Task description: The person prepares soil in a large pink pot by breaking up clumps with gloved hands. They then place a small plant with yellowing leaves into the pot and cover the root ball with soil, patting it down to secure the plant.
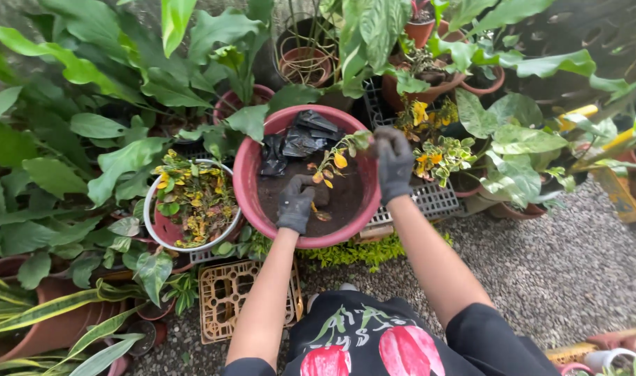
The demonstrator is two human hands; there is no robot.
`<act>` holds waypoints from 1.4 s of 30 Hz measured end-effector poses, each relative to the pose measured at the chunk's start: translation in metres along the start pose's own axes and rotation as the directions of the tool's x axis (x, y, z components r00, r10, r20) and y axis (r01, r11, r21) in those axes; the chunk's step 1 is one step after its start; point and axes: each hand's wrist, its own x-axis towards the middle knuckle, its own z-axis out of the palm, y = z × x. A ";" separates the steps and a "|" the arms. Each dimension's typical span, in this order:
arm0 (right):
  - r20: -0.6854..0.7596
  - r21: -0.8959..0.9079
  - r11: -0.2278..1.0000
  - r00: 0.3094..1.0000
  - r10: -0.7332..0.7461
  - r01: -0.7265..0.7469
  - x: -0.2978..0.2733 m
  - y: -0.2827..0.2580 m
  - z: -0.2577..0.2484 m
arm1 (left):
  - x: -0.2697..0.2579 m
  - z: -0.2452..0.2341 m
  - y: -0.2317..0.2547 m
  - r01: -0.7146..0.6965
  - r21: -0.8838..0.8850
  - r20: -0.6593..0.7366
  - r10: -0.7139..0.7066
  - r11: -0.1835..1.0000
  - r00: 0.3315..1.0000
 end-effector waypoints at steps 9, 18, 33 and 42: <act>0.649 -0.346 0.662 0.679 -0.342 0.665 0.065 -0.036 -0.015 | -0.010 -0.004 0.080 -0.017 0.279 0.075 -0.004 0.960 0.997; 0.801 -0.500 0.480 0.596 -0.062 0.721 0.058 -0.014 0.004 | -0.017 -0.019 0.111 -0.004 0.273 0.068 -0.015 0.962 0.998; 0.808 -0.551 0.304 0.589 -0.039 0.777 0.034 0.000 0.010 | -0.006 -0.027 0.078 -0.204 0.566 0.132 0.156 0.799 0.979; 0.470 -0.533 0.832 0.871 0.144 0.151 0.004 0.069 -0.029 | -0.017 -0.005 0.059 -0.197 0.625 0.165 0.118 0.755 0.979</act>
